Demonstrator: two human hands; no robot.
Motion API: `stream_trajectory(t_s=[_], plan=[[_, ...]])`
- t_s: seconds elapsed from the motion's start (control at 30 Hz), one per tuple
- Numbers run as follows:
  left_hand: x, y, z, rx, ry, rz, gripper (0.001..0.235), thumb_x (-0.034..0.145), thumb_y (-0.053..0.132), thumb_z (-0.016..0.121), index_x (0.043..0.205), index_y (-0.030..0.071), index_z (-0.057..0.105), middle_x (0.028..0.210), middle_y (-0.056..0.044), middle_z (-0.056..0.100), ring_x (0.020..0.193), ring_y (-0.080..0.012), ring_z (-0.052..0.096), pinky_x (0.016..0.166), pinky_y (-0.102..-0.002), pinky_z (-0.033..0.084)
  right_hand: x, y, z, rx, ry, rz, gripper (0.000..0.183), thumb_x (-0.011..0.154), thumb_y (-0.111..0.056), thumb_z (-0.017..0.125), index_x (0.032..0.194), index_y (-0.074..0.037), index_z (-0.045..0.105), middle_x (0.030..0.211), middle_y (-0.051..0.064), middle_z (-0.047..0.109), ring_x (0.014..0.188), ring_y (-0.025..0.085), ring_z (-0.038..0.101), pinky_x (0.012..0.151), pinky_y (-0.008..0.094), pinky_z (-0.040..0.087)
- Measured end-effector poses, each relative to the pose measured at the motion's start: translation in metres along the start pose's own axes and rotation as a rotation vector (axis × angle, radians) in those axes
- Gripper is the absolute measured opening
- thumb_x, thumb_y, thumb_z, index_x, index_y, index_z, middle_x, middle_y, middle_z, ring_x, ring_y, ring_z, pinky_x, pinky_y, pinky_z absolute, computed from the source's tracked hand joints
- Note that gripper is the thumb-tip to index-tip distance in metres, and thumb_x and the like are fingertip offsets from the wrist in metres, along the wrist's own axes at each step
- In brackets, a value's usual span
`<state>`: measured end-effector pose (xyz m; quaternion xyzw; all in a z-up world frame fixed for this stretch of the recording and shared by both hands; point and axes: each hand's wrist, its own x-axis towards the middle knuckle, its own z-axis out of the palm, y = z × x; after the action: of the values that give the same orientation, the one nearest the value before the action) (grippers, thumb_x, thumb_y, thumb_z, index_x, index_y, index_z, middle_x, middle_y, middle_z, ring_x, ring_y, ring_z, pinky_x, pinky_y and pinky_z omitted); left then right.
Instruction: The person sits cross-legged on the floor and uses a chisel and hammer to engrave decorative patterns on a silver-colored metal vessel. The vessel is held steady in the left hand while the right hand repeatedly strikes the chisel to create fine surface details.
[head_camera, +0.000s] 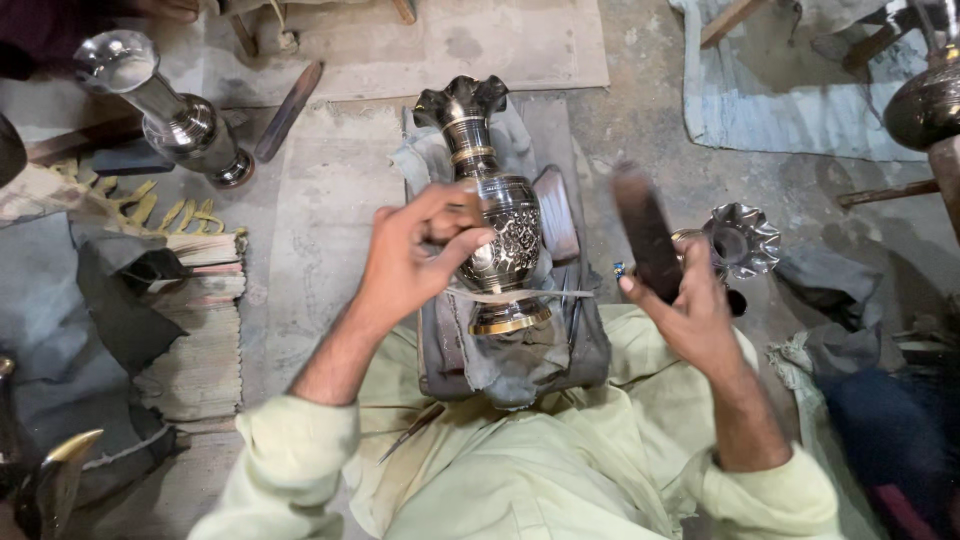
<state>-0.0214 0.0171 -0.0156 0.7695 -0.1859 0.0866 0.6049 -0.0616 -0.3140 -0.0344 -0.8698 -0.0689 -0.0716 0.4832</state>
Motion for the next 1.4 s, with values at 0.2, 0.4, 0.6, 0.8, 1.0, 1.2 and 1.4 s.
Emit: stream_trajectory(t_s=[0.2, 0.4, 0.6, 0.8, 1.0, 1.2, 1.4], plan=[[-0.045, -0.023, 0.002, -0.342, 0.201, -0.245, 0.036, 0.094, -0.001, 0.072, 0.128, -0.001, 0.060, 0.088, -0.008, 0.079, 0.080, -0.0082, 0.073, 0.072, -0.023, 0.059, -0.052, 0.048, 0.047, 0.787, 0.036, 0.666, 0.033, 0.096, -0.028, 0.063, 0.122, -0.008, 0.060, 0.077, 0.003, 0.061, 0.067, 0.014, 0.060, 0.062, 0.029, 0.053], [-0.063, -0.030, 0.016, -0.393, 0.266, -0.310, 0.039, 0.093, -0.004, 0.072, 0.130, -0.001, 0.059, 0.093, -0.011, 0.079, 0.084, -0.0101, 0.074, 0.077, -0.026, 0.062, -0.064, 0.073, 0.075, 0.716, -0.067, 0.641, 0.029, 0.095, -0.017, 0.072, 0.117, -0.004, 0.057, 0.076, 0.000, 0.057, 0.063, 0.011, 0.055, 0.058, 0.029, 0.048], [-0.053, -0.017, 0.046, -0.191, 0.332, -0.076, 0.038, 0.094, -0.006, 0.076, 0.127, -0.003, 0.058, 0.098, -0.012, 0.080, 0.089, -0.0084, 0.073, 0.078, -0.024, 0.059, -0.049, 0.067, 0.062, 0.696, -0.199, 0.697, 0.031, 0.094, -0.019, 0.067, 0.121, -0.007, 0.062, 0.076, 0.001, 0.062, 0.065, 0.012, 0.062, 0.061, 0.028, 0.052], [-0.047, -0.016, 0.068, -0.028, 0.450, 0.075, 0.036, 0.094, -0.008, 0.076, 0.123, -0.002, 0.056, 0.100, -0.013, 0.079, 0.095, -0.0129, 0.077, 0.084, -0.027, 0.062, -0.018, 0.064, 0.017, 0.520, -0.386, 0.474, 0.035, 0.094, -0.017, 0.069, 0.126, -0.005, 0.063, 0.077, 0.000, 0.063, 0.069, 0.011, 0.061, 0.064, 0.028, 0.051], [-0.053, -0.018, 0.078, 0.084, 0.515, 0.080, 0.036, 0.092, -0.005, 0.079, 0.122, -0.002, 0.058, 0.097, -0.013, 0.079, 0.090, -0.0140, 0.078, 0.077, -0.026, 0.062, 0.031, 0.025, -0.021, 0.001, -0.447, 0.105, 0.032, 0.087, -0.019, 0.081, 0.111, -0.006, 0.065, 0.082, 0.001, 0.058, 0.073, 0.011, 0.054, 0.064, 0.028, 0.046], [-0.055, -0.022, 0.084, 0.190, 0.570, 0.130, 0.039, 0.092, -0.002, 0.079, 0.124, -0.002, 0.058, 0.094, -0.011, 0.078, 0.084, -0.0119, 0.076, 0.073, -0.027, 0.060, 0.070, -0.060, -0.038, -0.669, -0.232, -0.368, 0.028, 0.085, -0.024, 0.085, 0.105, -0.010, 0.072, 0.074, 0.013, 0.065, 0.067, 0.030, 0.063, 0.064, 0.040, 0.047], [-0.053, -0.027, 0.087, 0.229, 0.590, 0.107, 0.038, 0.093, 0.003, 0.082, 0.123, 0.000, 0.058, 0.081, -0.005, 0.072, 0.067, -0.0066, 0.066, 0.057, -0.022, 0.053, 0.097, -0.114, -0.028, -0.668, -0.168, -0.825, 0.025, 0.085, -0.012, 0.082, 0.107, -0.010, 0.070, 0.084, 0.006, 0.066, 0.080, 0.026, 0.066, 0.074, 0.041, 0.050]])
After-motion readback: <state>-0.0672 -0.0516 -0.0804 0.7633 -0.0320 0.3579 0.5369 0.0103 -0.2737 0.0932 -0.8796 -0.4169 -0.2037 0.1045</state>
